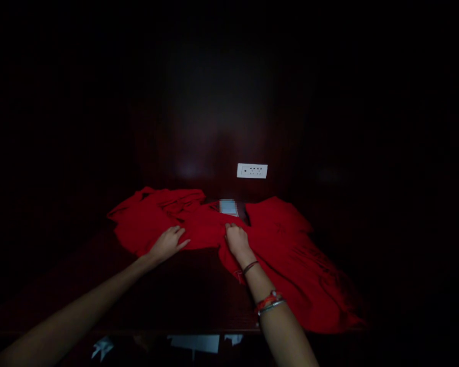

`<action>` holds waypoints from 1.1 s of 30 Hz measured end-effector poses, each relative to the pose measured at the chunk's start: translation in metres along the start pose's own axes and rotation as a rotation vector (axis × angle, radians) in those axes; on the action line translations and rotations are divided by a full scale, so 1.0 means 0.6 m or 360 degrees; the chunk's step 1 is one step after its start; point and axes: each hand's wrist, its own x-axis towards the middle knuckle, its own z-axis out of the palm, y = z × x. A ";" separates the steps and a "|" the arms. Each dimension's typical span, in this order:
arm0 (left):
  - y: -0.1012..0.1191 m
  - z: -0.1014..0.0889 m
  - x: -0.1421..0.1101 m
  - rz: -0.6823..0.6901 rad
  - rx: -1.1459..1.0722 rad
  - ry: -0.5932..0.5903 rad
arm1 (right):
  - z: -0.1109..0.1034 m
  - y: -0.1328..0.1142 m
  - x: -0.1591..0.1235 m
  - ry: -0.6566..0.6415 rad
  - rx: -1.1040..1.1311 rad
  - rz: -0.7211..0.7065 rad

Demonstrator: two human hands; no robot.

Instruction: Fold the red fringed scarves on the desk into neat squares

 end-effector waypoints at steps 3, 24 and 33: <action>0.014 -0.019 0.008 0.0023 -0.0438 0.0239 | -0.014 0.003 0.012 0.0348 0.0391 -0.0104; -0.054 -0.008 0.021 0.0075 -0.0590 0.0277 | 0.054 -0.011 0.041 -0.0191 0.0653 -0.0374; -0.081 -0.051 0.032 -0.0128 -0.0799 0.0986 | 0.041 -0.015 0.036 0.0109 0.0506 -0.0212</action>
